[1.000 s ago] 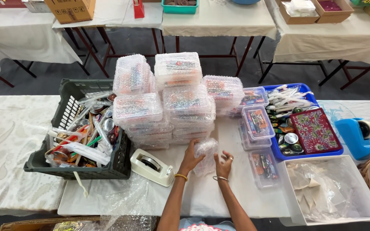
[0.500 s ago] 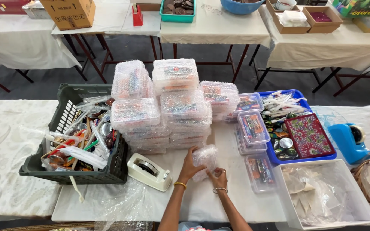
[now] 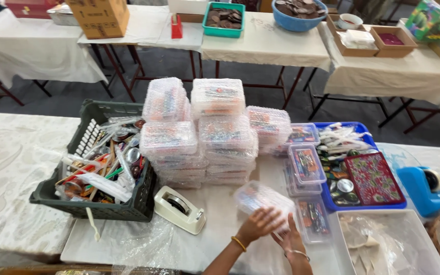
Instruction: Wrap small plastic containers in bubble wrap and secure them with tape.
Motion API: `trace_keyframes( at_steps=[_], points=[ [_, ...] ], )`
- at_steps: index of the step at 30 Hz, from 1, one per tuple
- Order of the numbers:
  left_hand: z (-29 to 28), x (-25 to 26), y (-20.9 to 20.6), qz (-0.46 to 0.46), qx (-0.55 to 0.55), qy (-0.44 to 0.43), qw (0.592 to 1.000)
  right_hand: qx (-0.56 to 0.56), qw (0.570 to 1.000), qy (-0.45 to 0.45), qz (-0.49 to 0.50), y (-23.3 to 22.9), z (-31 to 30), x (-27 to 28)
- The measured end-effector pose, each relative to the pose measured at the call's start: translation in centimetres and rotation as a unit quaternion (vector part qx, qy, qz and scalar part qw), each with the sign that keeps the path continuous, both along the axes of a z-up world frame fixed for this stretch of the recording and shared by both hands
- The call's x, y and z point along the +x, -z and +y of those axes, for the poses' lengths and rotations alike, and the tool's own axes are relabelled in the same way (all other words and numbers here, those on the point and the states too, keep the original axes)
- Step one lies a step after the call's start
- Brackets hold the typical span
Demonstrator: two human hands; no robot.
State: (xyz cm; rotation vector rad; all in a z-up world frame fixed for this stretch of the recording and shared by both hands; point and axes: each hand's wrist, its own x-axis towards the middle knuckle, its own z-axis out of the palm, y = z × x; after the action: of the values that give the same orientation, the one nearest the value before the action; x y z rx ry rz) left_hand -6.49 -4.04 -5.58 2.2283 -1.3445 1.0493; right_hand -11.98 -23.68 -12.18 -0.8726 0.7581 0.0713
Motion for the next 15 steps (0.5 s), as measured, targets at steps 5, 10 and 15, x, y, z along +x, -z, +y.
trace_keyframes(
  at_steps=[5,10,15],
  points=[
    [-1.7,-1.5,-0.7,-0.046,-0.008,0.034,0.998,0.014,0.996,0.011,-0.083,3.7,-1.8,-1.6],
    [-2.0,-1.2,0.2,0.010,0.023,0.075,0.997,0.057,0.986,0.065,-0.143,3.3,-3.0,-1.3],
    [0.1,-0.4,-0.5,0.038,0.020,-0.005,0.999,0.034,0.979,0.120,-0.162,-5.4,-5.7,2.7]
  ],
)
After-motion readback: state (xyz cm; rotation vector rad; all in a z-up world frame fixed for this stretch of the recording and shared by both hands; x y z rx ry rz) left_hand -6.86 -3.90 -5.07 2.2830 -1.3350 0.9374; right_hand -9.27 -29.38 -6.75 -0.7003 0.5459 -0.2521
